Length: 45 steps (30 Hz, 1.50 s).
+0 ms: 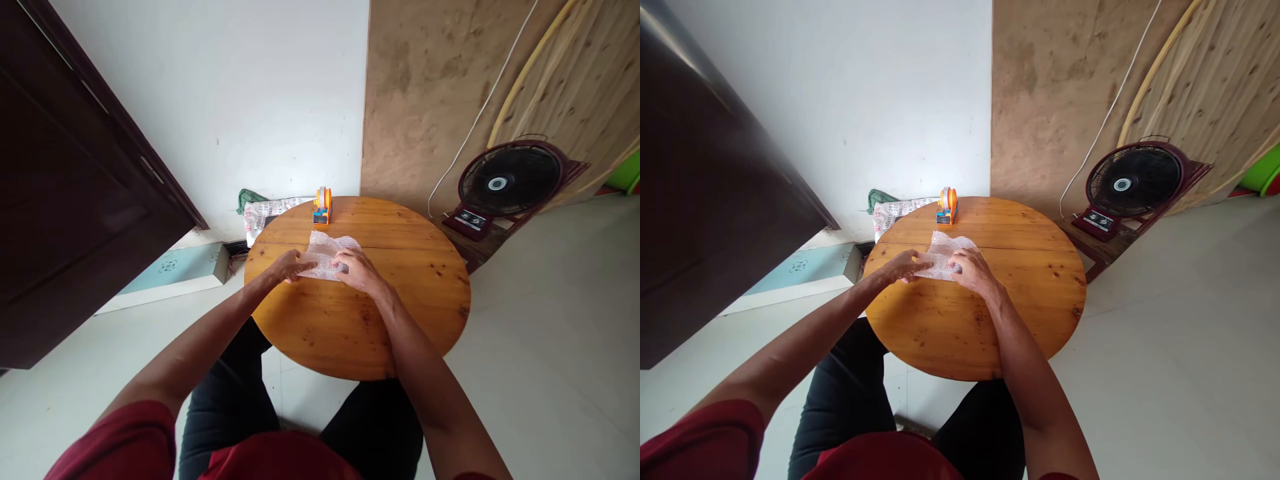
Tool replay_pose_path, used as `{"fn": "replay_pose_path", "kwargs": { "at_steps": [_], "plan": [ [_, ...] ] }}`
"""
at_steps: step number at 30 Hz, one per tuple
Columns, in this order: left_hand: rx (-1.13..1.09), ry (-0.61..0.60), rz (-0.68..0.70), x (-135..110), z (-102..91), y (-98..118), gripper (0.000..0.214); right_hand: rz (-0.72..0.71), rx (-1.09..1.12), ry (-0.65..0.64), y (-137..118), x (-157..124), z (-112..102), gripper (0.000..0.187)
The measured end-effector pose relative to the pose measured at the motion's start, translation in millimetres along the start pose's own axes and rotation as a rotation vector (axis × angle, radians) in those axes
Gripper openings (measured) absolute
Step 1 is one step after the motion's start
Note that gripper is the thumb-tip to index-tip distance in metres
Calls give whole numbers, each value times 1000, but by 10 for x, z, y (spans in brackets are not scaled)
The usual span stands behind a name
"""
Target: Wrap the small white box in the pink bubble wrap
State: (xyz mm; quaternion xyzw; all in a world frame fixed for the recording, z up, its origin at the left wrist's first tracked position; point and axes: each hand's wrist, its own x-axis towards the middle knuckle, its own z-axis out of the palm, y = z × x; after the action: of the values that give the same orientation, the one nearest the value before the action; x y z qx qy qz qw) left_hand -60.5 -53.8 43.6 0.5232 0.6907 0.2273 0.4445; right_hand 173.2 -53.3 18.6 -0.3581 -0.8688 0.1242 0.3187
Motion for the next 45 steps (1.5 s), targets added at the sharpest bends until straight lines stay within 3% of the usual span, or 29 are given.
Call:
{"fn": "replay_pose_path", "kwargs": {
  "at_steps": [5,16,26,34,39,45],
  "plan": [
    [3,-28,-65,64,102,112,47,23,-9,-7,-29,-7,-17,21],
    [-87,-21,-27,-47,300,265,22,21,-90,-58,-45,10,-40,18],
    [-70,51,71,-64,475,356,17,-10,-113,-70,-65,19,-61,15],
    [-24,134,257,16,560,308,18,25,-87,-82,-64,33,-64,14],
    [78,168,364,12,625,283,16,174,-38,-53,-92,14,-70,48],
    [270,196,458,-68,617,312,11,186,-21,-42,-41,2,-34,68]
  ]
}}
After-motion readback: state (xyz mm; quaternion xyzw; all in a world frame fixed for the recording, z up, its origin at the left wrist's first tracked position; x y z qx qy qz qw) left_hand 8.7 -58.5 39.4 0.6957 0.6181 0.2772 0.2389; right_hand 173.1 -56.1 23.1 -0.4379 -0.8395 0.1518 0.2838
